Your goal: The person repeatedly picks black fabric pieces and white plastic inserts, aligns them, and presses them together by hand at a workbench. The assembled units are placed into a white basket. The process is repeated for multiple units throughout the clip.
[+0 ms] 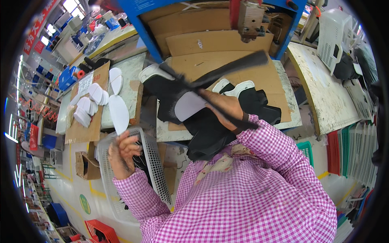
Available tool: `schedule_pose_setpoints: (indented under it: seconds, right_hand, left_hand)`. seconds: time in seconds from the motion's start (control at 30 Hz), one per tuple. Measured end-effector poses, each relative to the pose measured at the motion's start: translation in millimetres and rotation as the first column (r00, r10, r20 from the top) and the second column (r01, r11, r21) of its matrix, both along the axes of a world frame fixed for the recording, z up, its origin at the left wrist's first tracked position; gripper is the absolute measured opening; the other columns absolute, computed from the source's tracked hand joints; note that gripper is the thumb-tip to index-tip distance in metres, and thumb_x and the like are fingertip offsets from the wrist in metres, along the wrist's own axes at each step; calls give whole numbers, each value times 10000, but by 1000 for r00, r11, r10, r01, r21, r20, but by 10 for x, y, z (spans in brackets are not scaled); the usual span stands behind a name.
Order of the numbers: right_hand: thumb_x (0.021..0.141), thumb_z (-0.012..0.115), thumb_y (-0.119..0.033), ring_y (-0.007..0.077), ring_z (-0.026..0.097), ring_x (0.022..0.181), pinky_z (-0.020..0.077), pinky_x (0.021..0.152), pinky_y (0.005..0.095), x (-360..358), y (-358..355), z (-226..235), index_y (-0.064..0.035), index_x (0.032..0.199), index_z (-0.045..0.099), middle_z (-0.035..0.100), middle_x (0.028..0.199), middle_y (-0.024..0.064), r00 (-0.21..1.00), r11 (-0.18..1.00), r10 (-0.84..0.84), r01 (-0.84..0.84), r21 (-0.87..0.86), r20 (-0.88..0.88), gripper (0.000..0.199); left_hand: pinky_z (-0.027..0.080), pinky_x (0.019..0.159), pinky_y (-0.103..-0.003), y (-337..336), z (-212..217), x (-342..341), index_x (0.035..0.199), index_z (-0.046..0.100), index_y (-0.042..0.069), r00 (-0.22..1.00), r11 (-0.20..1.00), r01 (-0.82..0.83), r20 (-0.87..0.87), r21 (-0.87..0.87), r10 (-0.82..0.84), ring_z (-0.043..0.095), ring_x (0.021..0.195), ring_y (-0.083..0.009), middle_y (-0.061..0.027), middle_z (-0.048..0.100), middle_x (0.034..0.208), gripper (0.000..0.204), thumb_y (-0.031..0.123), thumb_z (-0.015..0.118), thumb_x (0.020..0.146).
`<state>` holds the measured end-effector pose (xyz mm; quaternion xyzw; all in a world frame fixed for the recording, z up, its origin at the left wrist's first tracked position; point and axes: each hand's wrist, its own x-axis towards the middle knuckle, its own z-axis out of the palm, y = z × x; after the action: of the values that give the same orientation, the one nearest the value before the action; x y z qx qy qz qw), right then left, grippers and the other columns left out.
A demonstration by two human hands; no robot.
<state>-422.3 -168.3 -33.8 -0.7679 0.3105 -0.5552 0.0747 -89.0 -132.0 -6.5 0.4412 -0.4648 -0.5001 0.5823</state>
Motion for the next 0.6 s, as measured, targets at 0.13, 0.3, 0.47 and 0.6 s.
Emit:
schedule_pose_setpoints:
  seconds: [0.13,0.3,0.47,0.6]
  right_hand:
    - [758,570,-133,275,620,935,530,749,320,226,29,99,-180,1206,584,608,1084,138,914,969,74,-160,-186,-399,451]
    - [830,544,-202,319,569,1014,508,773,355,245,90,186,-331,1264,502,559,1132,115,805,916,-70,-182,-358,-589,455]
    - [808,543,-173,319,578,1029,513,809,384,198,101,271,-221,1251,537,579,1125,138,756,947,36,-235,-220,-653,446]
    - [820,514,-136,320,565,1099,501,894,409,246,166,253,-126,1226,558,572,1193,174,773,962,16,-185,-202,-634,409]
  left_hand:
    - [553,791,-336,-232,-11,100,1259,418,-117,816,891,454,-404,7,-413,632,957,-297,-272,567,1147,779,581,278,941]
    - [514,869,-315,-432,10,93,1266,438,-79,820,827,531,-357,186,-447,606,1017,-231,-178,571,1177,565,356,497,910]
    - [522,789,-267,-372,41,-39,1097,570,-55,902,830,431,-181,353,-392,635,870,-162,-104,643,1016,286,34,595,826]
    - [523,782,-271,-309,106,-44,1097,572,-46,950,865,311,-100,393,-296,633,844,-164,-99,637,1023,291,5,591,811]
